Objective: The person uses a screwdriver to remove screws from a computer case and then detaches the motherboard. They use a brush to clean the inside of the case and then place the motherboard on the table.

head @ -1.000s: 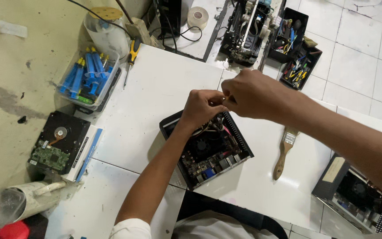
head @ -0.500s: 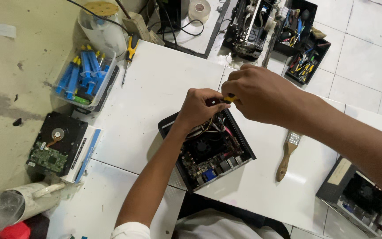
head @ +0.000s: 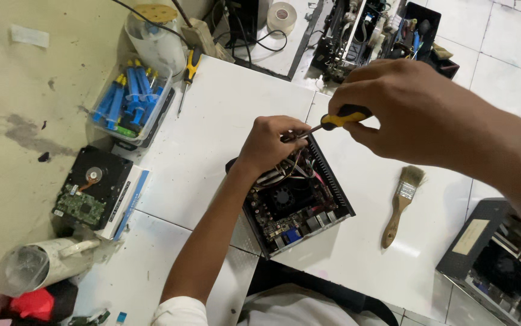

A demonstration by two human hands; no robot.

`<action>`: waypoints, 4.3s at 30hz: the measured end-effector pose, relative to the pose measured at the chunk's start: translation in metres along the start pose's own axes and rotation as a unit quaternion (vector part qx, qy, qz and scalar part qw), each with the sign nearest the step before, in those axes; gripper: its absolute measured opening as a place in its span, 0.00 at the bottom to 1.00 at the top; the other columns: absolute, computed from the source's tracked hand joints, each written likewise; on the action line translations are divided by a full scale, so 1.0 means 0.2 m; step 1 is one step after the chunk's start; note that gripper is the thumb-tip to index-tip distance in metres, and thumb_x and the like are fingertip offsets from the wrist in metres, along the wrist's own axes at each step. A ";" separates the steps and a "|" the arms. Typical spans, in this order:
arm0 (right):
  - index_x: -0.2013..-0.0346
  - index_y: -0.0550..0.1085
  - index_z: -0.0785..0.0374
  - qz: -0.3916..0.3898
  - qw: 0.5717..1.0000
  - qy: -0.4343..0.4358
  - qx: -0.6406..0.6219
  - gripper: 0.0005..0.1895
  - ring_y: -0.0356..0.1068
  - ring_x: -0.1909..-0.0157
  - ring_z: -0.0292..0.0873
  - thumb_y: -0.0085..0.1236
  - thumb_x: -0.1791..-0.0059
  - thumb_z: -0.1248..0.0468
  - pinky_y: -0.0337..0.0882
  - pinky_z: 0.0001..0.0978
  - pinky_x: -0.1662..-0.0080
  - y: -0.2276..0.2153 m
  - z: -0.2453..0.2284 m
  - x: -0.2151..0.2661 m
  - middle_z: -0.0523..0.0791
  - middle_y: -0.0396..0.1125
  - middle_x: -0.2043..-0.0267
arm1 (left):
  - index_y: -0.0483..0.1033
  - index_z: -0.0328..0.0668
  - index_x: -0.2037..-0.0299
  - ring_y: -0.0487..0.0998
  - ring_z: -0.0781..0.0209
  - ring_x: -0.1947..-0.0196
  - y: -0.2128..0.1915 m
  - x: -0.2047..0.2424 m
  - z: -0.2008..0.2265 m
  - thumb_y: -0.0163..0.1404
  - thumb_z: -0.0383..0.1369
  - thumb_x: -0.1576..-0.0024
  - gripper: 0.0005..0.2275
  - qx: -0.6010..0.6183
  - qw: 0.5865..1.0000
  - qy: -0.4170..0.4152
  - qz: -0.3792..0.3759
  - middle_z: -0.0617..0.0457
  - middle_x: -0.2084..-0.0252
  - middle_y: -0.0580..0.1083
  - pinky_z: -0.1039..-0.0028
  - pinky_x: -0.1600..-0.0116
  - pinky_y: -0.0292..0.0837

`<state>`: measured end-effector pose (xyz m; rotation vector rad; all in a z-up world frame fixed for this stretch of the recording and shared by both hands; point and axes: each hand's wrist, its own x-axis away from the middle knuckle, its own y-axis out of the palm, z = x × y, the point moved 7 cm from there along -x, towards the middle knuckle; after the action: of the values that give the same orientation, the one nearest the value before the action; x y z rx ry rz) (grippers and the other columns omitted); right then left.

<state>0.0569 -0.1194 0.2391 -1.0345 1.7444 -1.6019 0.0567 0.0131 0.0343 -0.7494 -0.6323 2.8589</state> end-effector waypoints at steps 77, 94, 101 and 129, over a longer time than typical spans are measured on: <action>0.48 0.78 0.62 0.111 0.970 0.124 -0.174 0.19 0.64 0.49 0.36 0.74 0.48 0.56 0.58 0.32 0.61 0.97 0.53 0.36 0.43 0.70 0.44 | 0.52 0.19 0.24 0.47 0.22 0.20 -0.47 1.54 -0.01 0.45 0.54 0.32 0.40 -0.485 0.775 -0.364 0.179 0.19 0.22 0.50 0.43 0.18 0.45; 0.49 0.79 0.65 0.127 0.982 0.059 -0.127 0.23 0.74 0.55 0.45 0.79 0.54 0.61 0.70 0.36 0.48 0.59 0.13 0.43 0.49 0.77 0.53 | 0.41 0.28 0.20 0.45 0.33 0.18 -0.66 0.96 -0.53 0.44 0.57 0.31 0.43 -0.545 0.691 -0.466 0.098 0.24 0.20 0.50 0.58 0.25 0.58; 0.54 0.81 0.60 0.107 0.989 0.067 -0.071 0.20 0.75 0.61 0.43 0.78 0.55 0.55 0.73 0.36 0.51 0.53 0.05 0.44 0.45 0.77 0.60 | 0.43 0.33 0.19 0.51 0.33 0.21 -0.62 0.96 -0.56 0.37 0.61 0.31 0.42 -0.592 0.624 -0.501 0.096 0.22 0.21 0.49 0.63 0.36 0.60; 0.44 0.74 0.67 0.162 0.950 0.160 -0.215 0.21 0.69 0.53 0.40 0.75 0.47 0.69 0.68 0.29 0.47 0.81 0.34 0.76 0.47 0.72 0.50 | 0.46 0.38 0.18 0.45 0.20 0.19 0.10 0.98 0.06 0.43 0.20 0.45 0.39 -0.420 0.885 -0.201 -0.021 0.28 0.19 0.49 0.46 0.21 0.58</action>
<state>-0.0002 -0.2843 0.0861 -0.6366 2.4154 -1.2601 -0.1199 0.0334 -0.0511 -0.1630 -1.9720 2.6253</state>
